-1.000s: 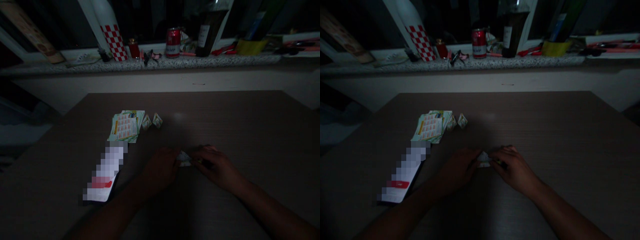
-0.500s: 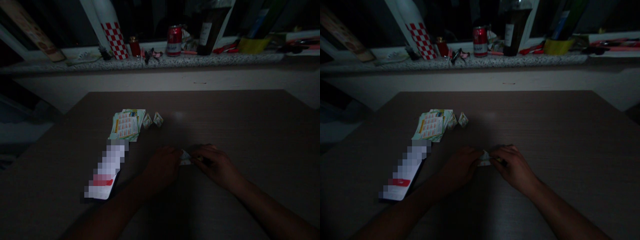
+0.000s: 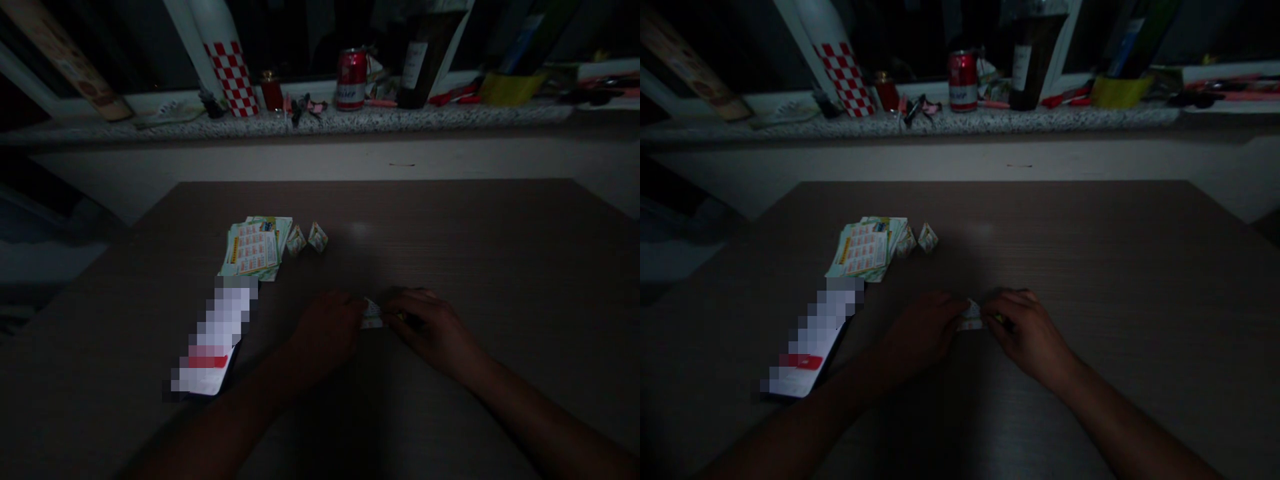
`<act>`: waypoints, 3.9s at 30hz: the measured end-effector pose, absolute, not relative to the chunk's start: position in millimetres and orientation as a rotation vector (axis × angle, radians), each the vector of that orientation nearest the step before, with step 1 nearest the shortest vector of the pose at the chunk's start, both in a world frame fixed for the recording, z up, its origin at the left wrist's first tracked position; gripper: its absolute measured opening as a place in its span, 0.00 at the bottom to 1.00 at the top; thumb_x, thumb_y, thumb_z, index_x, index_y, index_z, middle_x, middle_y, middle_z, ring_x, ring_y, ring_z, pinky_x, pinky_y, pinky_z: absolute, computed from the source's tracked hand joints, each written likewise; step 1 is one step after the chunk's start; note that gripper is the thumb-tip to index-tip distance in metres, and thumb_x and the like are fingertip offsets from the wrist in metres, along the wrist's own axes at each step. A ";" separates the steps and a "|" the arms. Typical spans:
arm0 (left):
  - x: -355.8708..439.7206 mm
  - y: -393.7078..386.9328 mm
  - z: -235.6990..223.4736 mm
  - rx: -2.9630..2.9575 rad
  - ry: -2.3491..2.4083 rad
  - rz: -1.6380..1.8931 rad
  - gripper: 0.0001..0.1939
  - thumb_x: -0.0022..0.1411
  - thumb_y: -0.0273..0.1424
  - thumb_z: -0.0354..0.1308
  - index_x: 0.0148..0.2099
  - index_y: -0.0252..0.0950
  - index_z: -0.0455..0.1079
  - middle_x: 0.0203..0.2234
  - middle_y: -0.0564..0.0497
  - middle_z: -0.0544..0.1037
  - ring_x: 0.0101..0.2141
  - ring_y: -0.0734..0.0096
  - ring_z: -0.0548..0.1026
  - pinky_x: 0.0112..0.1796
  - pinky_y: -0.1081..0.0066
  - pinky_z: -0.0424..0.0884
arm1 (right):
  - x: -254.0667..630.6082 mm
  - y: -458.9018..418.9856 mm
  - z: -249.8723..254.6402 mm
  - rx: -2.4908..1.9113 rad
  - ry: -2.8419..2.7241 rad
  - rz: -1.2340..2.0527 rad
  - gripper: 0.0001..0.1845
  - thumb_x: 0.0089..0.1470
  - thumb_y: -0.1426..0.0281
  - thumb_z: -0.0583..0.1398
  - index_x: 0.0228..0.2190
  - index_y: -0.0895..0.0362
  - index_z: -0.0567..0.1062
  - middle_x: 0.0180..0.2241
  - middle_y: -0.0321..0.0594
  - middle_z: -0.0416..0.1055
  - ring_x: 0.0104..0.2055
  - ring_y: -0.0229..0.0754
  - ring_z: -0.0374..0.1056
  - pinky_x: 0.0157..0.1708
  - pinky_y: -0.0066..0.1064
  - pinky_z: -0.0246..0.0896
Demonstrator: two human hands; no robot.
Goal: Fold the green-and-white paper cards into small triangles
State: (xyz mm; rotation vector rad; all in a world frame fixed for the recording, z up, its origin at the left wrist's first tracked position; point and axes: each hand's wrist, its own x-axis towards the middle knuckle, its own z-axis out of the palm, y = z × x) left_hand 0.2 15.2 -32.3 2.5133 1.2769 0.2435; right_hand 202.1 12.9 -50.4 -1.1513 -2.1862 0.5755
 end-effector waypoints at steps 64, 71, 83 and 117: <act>2.1 0.7 -46.7 2.679 1.401 0.239 0.18 0.62 0.25 0.50 0.55 0.36 0.65 0.41 0.44 0.69 0.42 0.58 0.65 0.41 0.59 0.63 | 207.6 6.8 -53.4 -0.913 -2.400 0.252 0.06 0.57 0.71 0.60 0.36 0.54 0.78 0.37 0.42 0.72 0.40 0.45 0.66 0.39 0.39 0.59; 1.4 -0.2 -45.9 2.660 1.395 0.254 0.17 0.64 0.26 0.49 0.55 0.37 0.65 0.42 0.45 0.69 0.42 0.57 0.65 0.41 0.58 0.63 | 203.1 0.4 -44.8 -0.908 -2.570 0.194 0.10 0.58 0.69 0.58 0.41 0.51 0.77 0.46 0.45 0.70 0.45 0.49 0.63 0.43 0.44 0.59; 1.5 1.0 -45.1 2.677 1.395 0.230 0.18 0.64 0.27 0.49 0.56 0.38 0.64 0.43 0.44 0.69 0.42 0.57 0.65 0.41 0.59 0.63 | 205.7 1.3 -40.3 -0.994 -2.620 0.214 0.12 0.60 0.65 0.57 0.44 0.45 0.76 0.53 0.42 0.67 0.51 0.52 0.60 0.46 0.46 0.58; 1.0 4.4 -38.9 2.645 1.356 0.259 0.18 0.61 0.23 0.50 0.53 0.35 0.66 0.41 0.44 0.70 0.41 0.59 0.65 0.42 0.60 0.65 | 233.8 12.0 -48.8 -0.922 -2.548 0.186 0.10 0.58 0.70 0.58 0.41 0.54 0.77 0.38 0.42 0.74 0.41 0.45 0.68 0.41 0.40 0.62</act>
